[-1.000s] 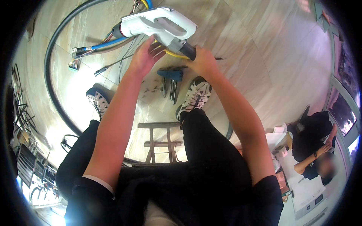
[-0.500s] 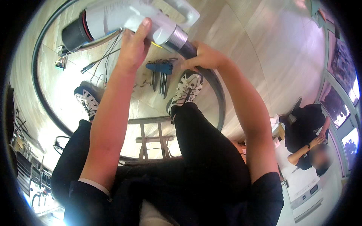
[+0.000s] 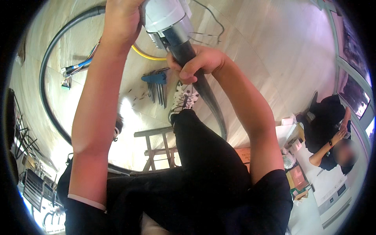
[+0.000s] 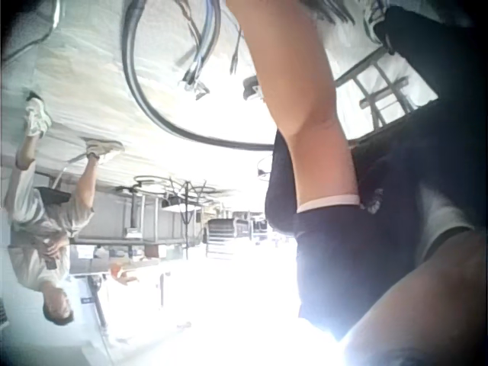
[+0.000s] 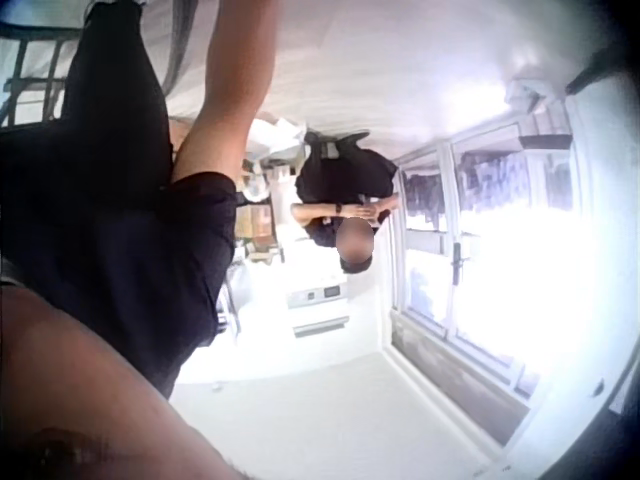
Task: The person disassembles an electric vehicle charging handle by hand and using a screwdriver to remove internal components.
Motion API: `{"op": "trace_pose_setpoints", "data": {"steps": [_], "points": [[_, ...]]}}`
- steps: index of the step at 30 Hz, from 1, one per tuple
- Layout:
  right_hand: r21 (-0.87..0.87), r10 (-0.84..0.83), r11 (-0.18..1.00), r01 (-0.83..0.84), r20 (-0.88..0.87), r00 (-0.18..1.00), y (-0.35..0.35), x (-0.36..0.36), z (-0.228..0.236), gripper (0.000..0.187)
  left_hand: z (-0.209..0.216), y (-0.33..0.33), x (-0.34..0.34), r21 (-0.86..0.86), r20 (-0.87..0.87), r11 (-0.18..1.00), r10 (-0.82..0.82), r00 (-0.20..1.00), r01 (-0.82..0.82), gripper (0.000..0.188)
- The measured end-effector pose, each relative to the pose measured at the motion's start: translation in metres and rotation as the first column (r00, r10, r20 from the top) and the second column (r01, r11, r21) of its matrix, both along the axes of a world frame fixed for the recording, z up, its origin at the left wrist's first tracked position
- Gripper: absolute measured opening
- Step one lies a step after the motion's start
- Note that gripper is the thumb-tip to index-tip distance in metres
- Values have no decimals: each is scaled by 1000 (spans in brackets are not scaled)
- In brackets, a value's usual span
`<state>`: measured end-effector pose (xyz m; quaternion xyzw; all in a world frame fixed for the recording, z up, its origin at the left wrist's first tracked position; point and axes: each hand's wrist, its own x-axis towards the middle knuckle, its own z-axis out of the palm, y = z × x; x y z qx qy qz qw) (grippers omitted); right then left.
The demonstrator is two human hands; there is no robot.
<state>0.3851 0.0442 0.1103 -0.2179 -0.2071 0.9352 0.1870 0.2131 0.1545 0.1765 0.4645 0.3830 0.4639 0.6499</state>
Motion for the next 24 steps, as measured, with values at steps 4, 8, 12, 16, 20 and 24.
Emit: {"op": "trace_pose_setpoints", "data": {"steps": [4, 8, 12, 16, 20, 24], "points": [[82, -97, 992, 91, 68, 993, -6, 9, 13, 25, 10, 7, 10, 31, 65, 989, -143, 988, 142, 36], [173, -206, 970, 172, 207, 956, -17, 29, 18, 30, 14, -20, 11, -117, 29, 952, -283, 959, 284, 68], [298, -317, 926, 231, 286, 904, -17, 42, 16, 29, -25, -64, 3, -73, 314, 936, -305, 899, 344, 105], [289, -283, 935, 206, 256, 924, -12, 53, 6, 30, 23, -83, 23, -253, -34, 961, -123, 992, 111, 107], [319, -317, 920, 227, 265, 911, -16, 60, 4, 26, 25, -82, 32, -267, -75, 953, -170, 983, 145, 100], [343, -316, 913, 222, 247, 916, -18, 51, -9, 21, -15, -93, 33, -162, -150, 984, -92, 984, 68, 90]]}}
